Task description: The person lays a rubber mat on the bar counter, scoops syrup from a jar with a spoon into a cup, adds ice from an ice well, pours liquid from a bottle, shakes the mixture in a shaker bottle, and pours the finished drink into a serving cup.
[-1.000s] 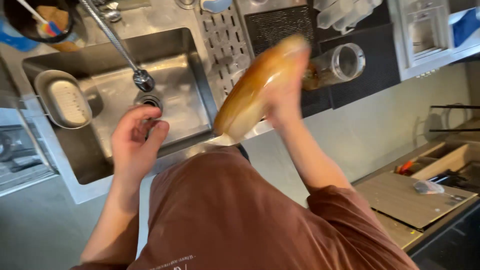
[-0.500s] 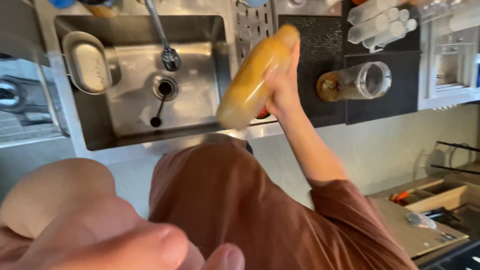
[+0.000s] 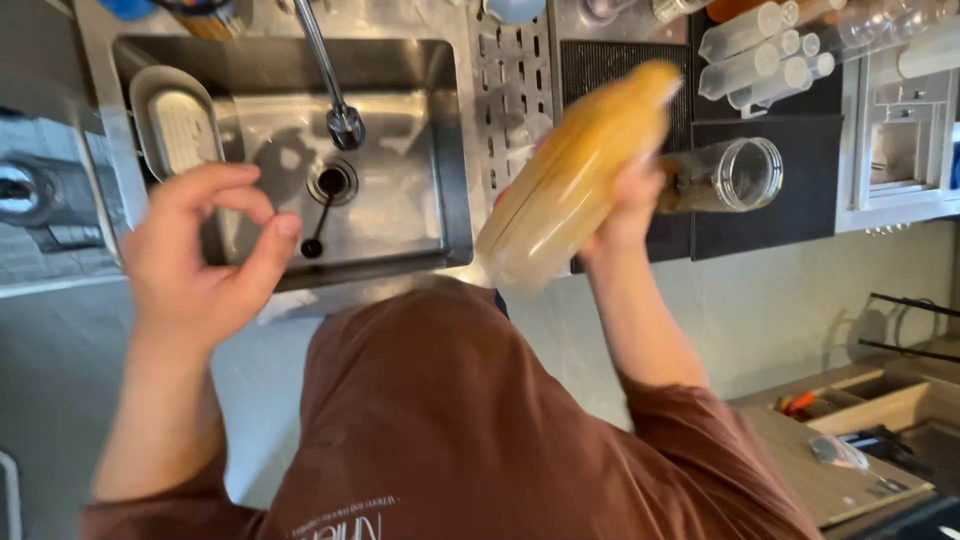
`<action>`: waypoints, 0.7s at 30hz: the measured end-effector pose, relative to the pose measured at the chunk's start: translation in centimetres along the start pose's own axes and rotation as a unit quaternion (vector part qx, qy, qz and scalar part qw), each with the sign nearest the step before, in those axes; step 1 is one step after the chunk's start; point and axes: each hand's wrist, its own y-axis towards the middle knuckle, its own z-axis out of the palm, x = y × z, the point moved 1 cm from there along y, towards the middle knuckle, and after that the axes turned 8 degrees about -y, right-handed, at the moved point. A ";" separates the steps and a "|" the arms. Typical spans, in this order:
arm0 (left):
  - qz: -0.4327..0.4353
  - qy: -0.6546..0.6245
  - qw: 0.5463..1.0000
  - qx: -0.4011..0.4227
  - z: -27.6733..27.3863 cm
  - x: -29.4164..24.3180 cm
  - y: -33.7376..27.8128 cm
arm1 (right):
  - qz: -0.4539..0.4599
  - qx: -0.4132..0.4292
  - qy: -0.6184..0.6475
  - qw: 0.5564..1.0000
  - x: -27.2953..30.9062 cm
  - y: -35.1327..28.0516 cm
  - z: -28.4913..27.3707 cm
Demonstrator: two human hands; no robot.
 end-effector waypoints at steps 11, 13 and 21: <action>-0.176 0.056 0.982 0.031 3.7 6.0 -4.8 | 0.018 0.059 -0.151 0.987 -4.4 3.6 -0.2; -0.165 0.014 0.985 0.046 4.6 5.0 -5.6 | 0.124 -0.104 0.058 0.985 -6.2 5.7 -5.3; -0.289 -0.213 0.933 0.032 7.9 5.8 -5.9 | 0.083 -0.062 0.076 0.992 -4.3 5.4 -3.0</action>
